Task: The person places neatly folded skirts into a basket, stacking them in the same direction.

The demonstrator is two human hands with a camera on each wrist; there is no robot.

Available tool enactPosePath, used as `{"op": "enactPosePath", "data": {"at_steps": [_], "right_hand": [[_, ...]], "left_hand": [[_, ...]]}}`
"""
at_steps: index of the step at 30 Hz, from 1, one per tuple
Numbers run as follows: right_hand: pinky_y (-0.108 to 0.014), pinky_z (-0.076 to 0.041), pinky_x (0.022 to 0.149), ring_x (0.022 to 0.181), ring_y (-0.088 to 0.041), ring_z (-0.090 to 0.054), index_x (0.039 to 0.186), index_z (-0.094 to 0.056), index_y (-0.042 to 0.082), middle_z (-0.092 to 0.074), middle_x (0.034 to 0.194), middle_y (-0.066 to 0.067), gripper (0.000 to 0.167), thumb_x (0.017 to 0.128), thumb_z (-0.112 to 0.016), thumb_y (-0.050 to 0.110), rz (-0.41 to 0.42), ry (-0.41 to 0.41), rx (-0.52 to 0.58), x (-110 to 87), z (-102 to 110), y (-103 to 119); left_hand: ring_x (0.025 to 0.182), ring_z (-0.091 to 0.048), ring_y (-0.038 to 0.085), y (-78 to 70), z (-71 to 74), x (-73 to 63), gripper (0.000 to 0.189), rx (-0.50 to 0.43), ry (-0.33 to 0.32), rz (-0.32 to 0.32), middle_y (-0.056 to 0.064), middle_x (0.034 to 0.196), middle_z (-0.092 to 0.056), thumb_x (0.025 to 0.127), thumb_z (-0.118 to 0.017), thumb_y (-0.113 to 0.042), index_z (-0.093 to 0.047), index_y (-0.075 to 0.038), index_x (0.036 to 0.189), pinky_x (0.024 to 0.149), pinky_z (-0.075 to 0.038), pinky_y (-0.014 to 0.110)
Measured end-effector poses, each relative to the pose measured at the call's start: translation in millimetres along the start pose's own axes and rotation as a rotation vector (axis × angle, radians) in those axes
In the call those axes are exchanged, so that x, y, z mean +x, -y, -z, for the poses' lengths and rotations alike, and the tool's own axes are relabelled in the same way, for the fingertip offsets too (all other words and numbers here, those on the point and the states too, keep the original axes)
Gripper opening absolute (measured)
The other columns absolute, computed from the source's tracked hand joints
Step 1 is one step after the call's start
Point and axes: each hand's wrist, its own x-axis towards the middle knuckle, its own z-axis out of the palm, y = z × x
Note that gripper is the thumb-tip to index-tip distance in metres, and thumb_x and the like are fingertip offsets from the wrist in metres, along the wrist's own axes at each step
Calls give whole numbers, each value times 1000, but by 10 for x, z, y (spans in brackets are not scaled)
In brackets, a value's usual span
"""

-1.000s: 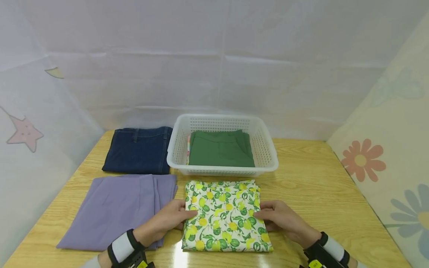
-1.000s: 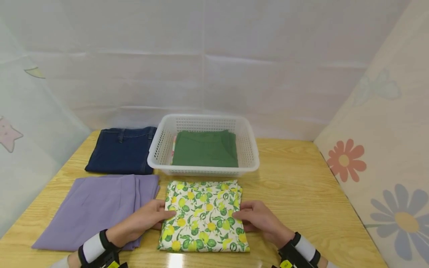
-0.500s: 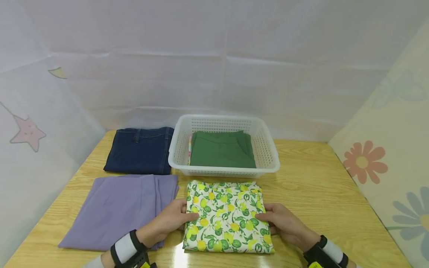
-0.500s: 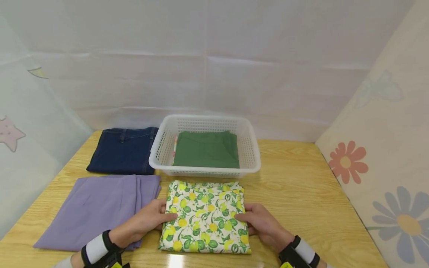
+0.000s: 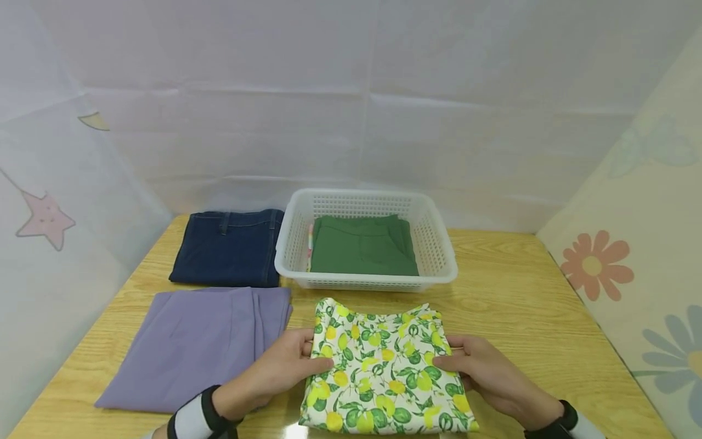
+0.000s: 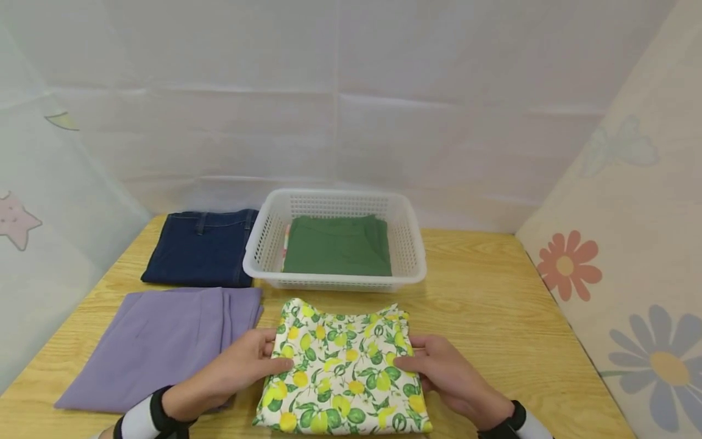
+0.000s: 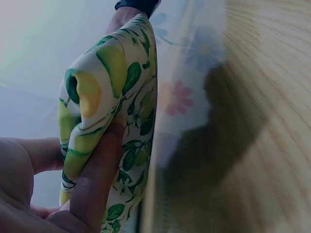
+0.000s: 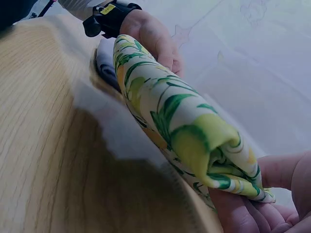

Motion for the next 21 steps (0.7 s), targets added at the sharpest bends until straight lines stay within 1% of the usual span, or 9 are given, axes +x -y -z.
{"op": "enactPosePath", "data": {"at_steps": [3,6,8,11,13,15,16,18,21], "right_hand": [[-33,-60,78,98,-23,-73,145,-31,-16,-72,117,-13,58,101,-54,14,37,42,10,-95,-12,112],[-30,-60,79,99,-20,-72,146,-31,-15,-72,117,-11,56,102,-53,12,67,61,6,-176,-24,248],[-30,-60,79,99,-20,-73,145,-32,-14,-73,117,-10,55,102,-52,12,83,61,-4,-213,-25,355],[-32,-60,79,100,-21,-72,145,-33,-14,-73,117,-10,54,102,-53,11,108,42,-27,-245,-25,518],[-33,-60,79,100,-22,-73,146,-33,-14,-73,116,-9,55,102,-53,11,121,21,-49,-251,-20,622],[-33,-60,79,100,-21,-73,147,-30,-13,-74,116,-8,57,101,-54,12,130,-12,-71,-244,-12,722],[-33,-61,79,100,-20,-73,147,-29,-14,-74,116,-7,58,102,-54,12,138,-24,-76,-237,-4,768],[-30,-60,76,96,-17,-73,148,-27,-13,-74,114,-5,60,101,-55,13,154,-57,-99,-213,13,862],[-30,-61,76,95,-16,-74,149,-28,-11,-75,113,-3,60,102,-55,14,172,-87,-112,-145,45,1011]], "left_hand": [[40,-19,5,-145,2,-43,20,36,20,-60,-9,52,-23,93,-69,-20,-55,-6,90,42,-26,20],[40,-20,4,-278,31,-81,19,26,44,-105,-9,52,-23,94,-67,-19,-55,-5,91,43,-26,19],[41,-20,3,-358,65,-105,21,7,53,-112,-10,52,-26,95,-66,-19,-61,-2,105,45,-29,19],[45,-29,3,-469,124,-127,38,-28,51,-122,-6,59,-54,95,-65,-19,-58,0,128,51,-37,19],[51,-39,3,-542,168,-127,44,-45,39,-122,3,77,-70,96,-65,-19,-55,0,134,58,-43,20],[62,-57,4,-609,215,-109,47,-68,26,-130,10,98,-76,96,-65,-18,-52,1,137,67,-53,23],[68,-62,5,-643,242,-98,46,-74,16,-129,10,100,-75,96,-65,-18,-52,0,137,70,-55,25],[64,-59,5,-708,293,-66,43,-43,-19,-146,4,82,-72,96,-65,-19,-54,1,133,70,-54,25],[50,-37,5,-812,384,6,26,47,-94,-172,-7,58,-41,95,-66,-20,-56,2,107,60,-43,22]]}}
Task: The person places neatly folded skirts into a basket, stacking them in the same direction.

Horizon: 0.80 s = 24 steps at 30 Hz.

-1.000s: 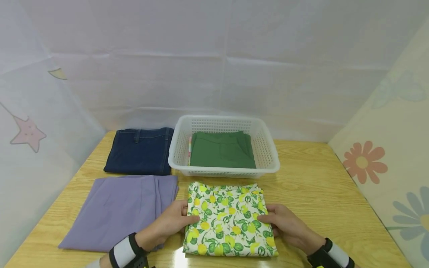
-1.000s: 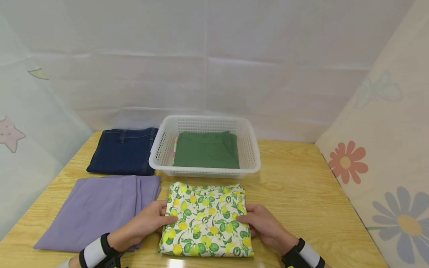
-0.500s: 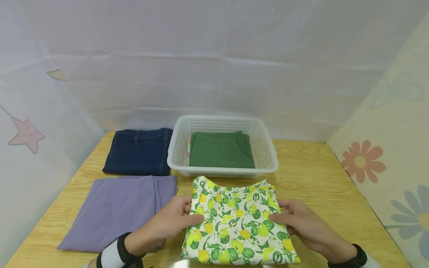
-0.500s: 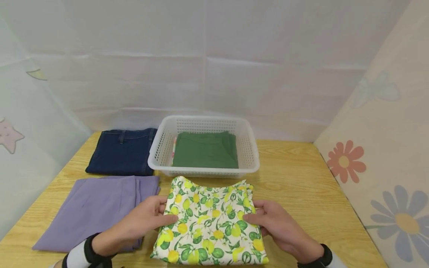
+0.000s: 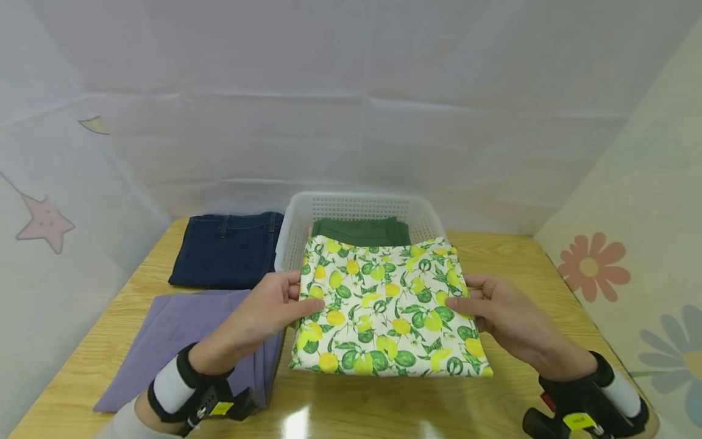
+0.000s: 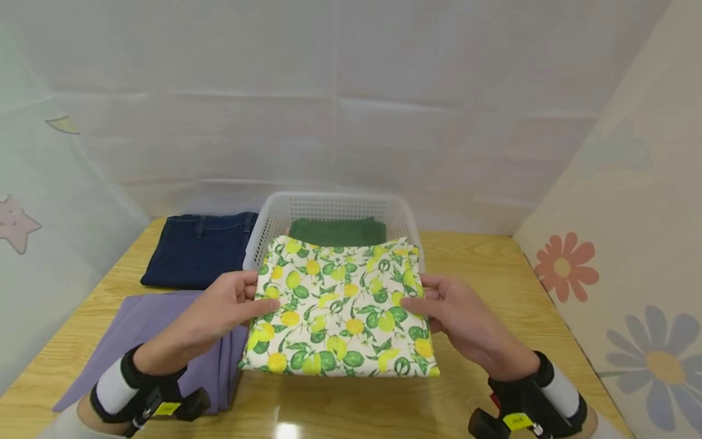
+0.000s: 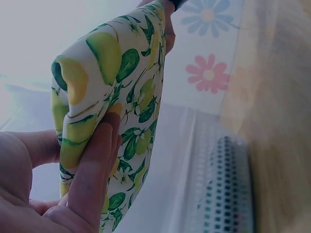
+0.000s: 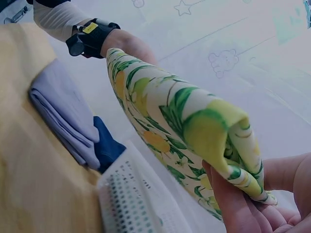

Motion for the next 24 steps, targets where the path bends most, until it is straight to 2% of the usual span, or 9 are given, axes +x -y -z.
{"op": "enactPosePath", "data": {"at_steps": [2,3,4,6,8,10,16,20,24], "right_hand": [[-31,-61,76,94,-16,-74,148,-31,-8,-75,112,-2,58,102,-56,16,14,-10,-23,87,34,91],[-31,-60,77,94,-16,-74,148,-33,-6,-75,112,-2,56,101,-56,16,13,-16,-26,137,56,136],[-32,-60,78,95,-17,-74,147,-36,-5,-75,111,-2,54,102,-56,17,18,-18,-29,188,78,180],[-30,-60,77,92,-15,-73,145,-40,-1,-75,108,-1,51,101,-57,18,30,-28,-42,294,127,270],[-30,-60,76,91,-14,-73,144,-42,-1,-74,107,0,49,101,-57,19,44,-38,-45,404,180,357],[-28,-60,77,91,-12,-73,145,-41,-1,-74,107,2,51,101,-57,17,55,-53,-44,509,229,441],[-30,-59,84,96,-13,-73,152,-32,-1,-73,110,5,58,102,-56,18,28,-76,-74,813,392,567],[-31,-57,89,97,-11,-71,152,-32,1,-71,110,6,56,103,-53,18,4,-75,-81,1015,504,515],[-30,-58,86,94,-11,-72,150,-37,0,-73,107,6,52,103,-53,14,-5,-92,-69,1213,579,423]], "left_hand": [[50,-21,10,-64,69,80,24,40,-35,-4,-6,56,-31,95,-66,-21,-57,-1,104,55,-32,24],[51,-24,11,-96,109,126,23,39,-42,0,-7,57,-41,96,-66,-21,-59,-3,107,56,-32,24],[50,-32,8,-129,150,178,23,35,-46,1,-7,60,-51,96,-65,-21,-59,-3,108,56,-36,22],[57,-51,7,-195,234,283,31,19,-46,12,-2,74,-69,96,-65,-21,-61,-5,123,59,-46,22],[72,-66,10,-247,315,399,36,18,-47,21,3,91,-77,97,-64,-22,-60,-8,130,68,-55,26],[85,-73,15,-288,385,520,36,21,-50,29,6,97,-77,97,-64,-22,-60,-8,131,77,-59,31],[91,-73,15,-338,524,859,39,39,-75,79,11,112,-74,99,-61,-20,-56,-8,135,83,-60,37],[95,-70,16,-273,580,1062,39,68,-98,116,9,106,-73,99,-62,-21,-57,-8,135,86,-59,37],[101,-67,21,-142,614,1241,34,118,-104,152,7,108,-70,98,-62,-22,-61,-7,129,91,-57,38]]}}
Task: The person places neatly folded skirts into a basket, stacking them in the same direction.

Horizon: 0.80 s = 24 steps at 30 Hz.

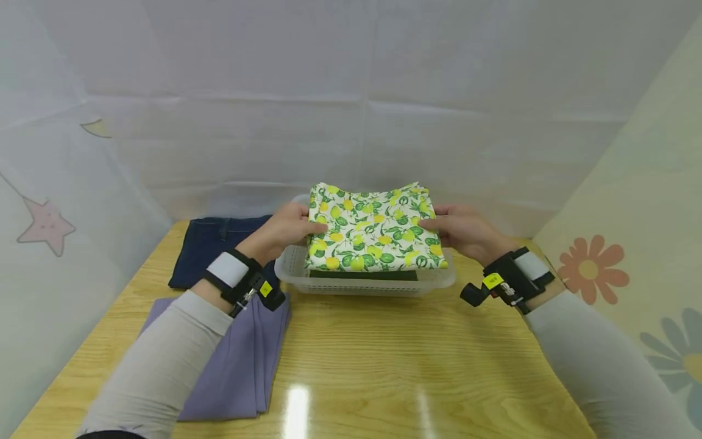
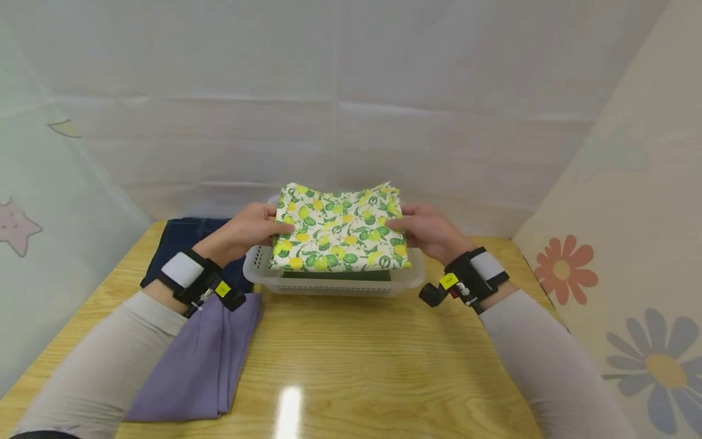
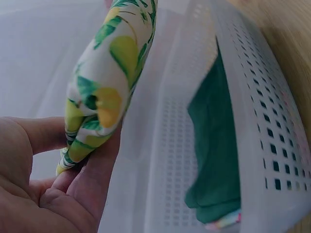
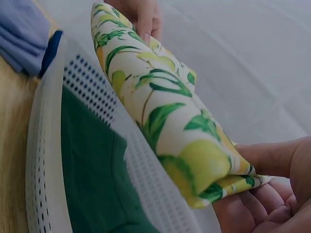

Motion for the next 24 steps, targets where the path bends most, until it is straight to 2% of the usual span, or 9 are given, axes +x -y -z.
{"op": "enactPosePath", "data": {"at_steps": [2,5,9,14,16,18,20,22,24], "right_hand": [[-28,-59,81,89,-11,-72,146,-43,2,-73,102,5,47,102,-55,13,-13,-23,6,96,12,-56],[-23,-53,69,66,-6,-61,123,-58,6,-65,79,9,24,100,-59,13,-38,-80,-19,229,19,-156],[-23,-41,60,54,-8,-39,97,-56,10,-47,67,8,6,98,-61,12,-61,-118,-61,379,32,-299],[-24,-50,65,60,-7,-54,114,-57,2,-60,75,7,18,100,-58,12,-100,-124,-87,516,38,-441],[-27,-55,69,66,-8,-62,122,-55,1,-66,81,5,25,100,-58,11,-114,-124,-97,561,35,-489],[-28,-55,69,65,-9,-60,116,-56,1,-64,79,5,19,100,-57,11,-114,-131,-126,600,29,-525],[-28,-51,65,60,-11,-52,95,-54,3,-53,70,5,9,99,-59,9,-113,-158,-172,630,15,-550],[-29,-47,64,59,-12,-46,83,-47,7,-45,67,5,20,98,-60,9,-107,-178,-245,652,-6,-565],[-30,-42,62,58,-15,-39,73,-37,10,-32,64,3,34,96,-62,7,-107,-199,-320,670,-33,-575]], "left_hand": [[103,-66,23,58,-10,89,32,20,-2,18,10,115,-67,99,-62,-21,-62,-6,127,93,-56,39],[101,-64,22,144,-40,199,32,59,-15,56,9,114,-64,99,-62,-22,-61,-6,127,97,-53,43],[94,-59,22,242,-100,314,30,125,-46,87,8,105,-56,98,-62,-21,-59,-4,123,97,-51,47],[96,-61,25,332,-157,410,34,197,-92,95,18,121,-54,97,-64,-19,-56,2,123,97,-52,47],[85,-61,21,364,-173,438,37,222,-107,101,20,123,-55,96,-65,-19,-57,4,124,94,-53,46],[69,-57,17,397,-188,467,33,257,-114,103,17,107,-59,96,-66,-19,-59,5,117,85,-54,41],[57,-50,14,432,-208,498,24,319,-125,102,11,86,-59,94,-67,-21,-61,2,101,73,-51,36],[50,-48,14,464,-228,524,23,379,-137,101,3,67,-53,93,-69,-21,-58,-4,81,61,-46,29],[47,-47,14,493,-251,549,40,424,-146,109,-1,51,-42,92,-71,-22,-45,-11,63,53,-41,27]]}}
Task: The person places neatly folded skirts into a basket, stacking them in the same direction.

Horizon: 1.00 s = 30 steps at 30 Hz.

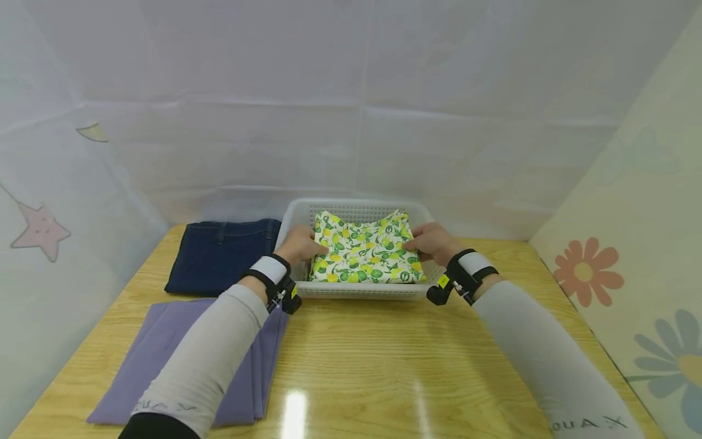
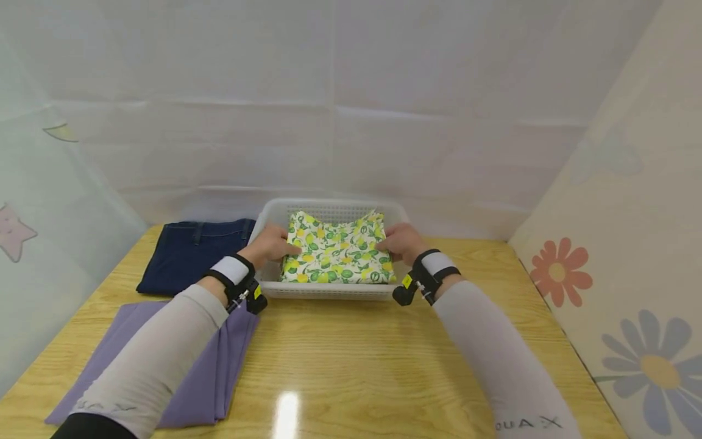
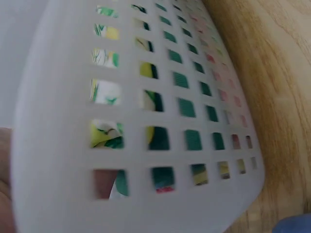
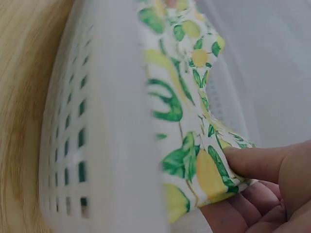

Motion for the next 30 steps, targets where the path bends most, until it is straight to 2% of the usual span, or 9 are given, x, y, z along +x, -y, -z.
{"op": "enactPosePath", "data": {"at_steps": [4,9,12,16,19,22,25,27,30], "right_hand": [[-27,-50,63,58,-10,-51,70,-42,11,-40,67,4,33,94,-65,6,-1,-43,-122,-2,-60,13],[-29,-52,64,49,-9,-45,64,-35,13,-29,58,6,43,92,-67,5,4,-76,-223,-25,-104,38],[-29,-52,62,43,-10,-36,61,-25,15,-17,55,6,53,90,-67,4,21,-66,-319,-35,-119,54],[-28,-51,59,40,-10,-37,58,-23,17,-13,55,7,57,87,-69,2,22,-53,-423,-34,-140,61],[-25,-46,54,40,-11,-45,55,-24,18,-14,53,7,58,85,-72,3,26,-59,-527,-15,-165,45],[-21,-38,49,38,-11,-47,51,-26,18,-17,50,8,59,84,-73,7,49,-78,-656,10,-194,12],[-20,-34,46,38,-12,-48,48,-29,19,-21,46,8,59,84,-75,10,74,-100,-743,18,-219,-10],[-20,-36,45,40,-16,-53,46,-32,19,-24,43,8,58,84,-75,11,84,-104,-770,-1,-229,-1],[-20,-38,45,43,-19,-57,46,-34,18,-27,42,8,56,85,-73,10,103,-99,-774,-60,-222,29]], "left_hand": [[42,-40,13,30,-63,29,55,7,-17,8,-5,45,-31,90,-72,-21,-33,-16,52,44,-32,25],[38,-30,10,58,-111,44,59,-6,-44,28,-6,47,-21,89,-74,-20,-29,-17,51,43,-28,24],[38,-28,10,61,-124,40,60,-2,-48,34,-6,46,-22,89,-74,-21,-29,-17,49,43,-28,24],[39,-29,9,54,-134,19,57,37,-42,41,-6,45,-25,89,-74,-22,-33,-17,49,42,-29,24],[42,-33,10,34,-136,-3,45,63,-39,64,-5,48,-31,90,-73,-24,-44,-13,57,44,-32,25],[48,-40,12,8,-137,-28,28,79,-40,83,-2,55,-39,90,-73,-24,-57,-6,76,48,-36,26],[53,-44,13,-9,-132,-57,25,91,-46,79,0,62,-45,90,-73,-23,-61,-1,92,51,-38,27],[53,-44,13,-17,-124,-79,24,105,-48,65,0,62,-44,91,-72,-23,-61,-2,88,51,-37,26],[48,-40,12,-34,-97,-130,31,123,-63,26,-2,55,-38,92,-71,-21,-54,-8,69,48,-35,25]]}}
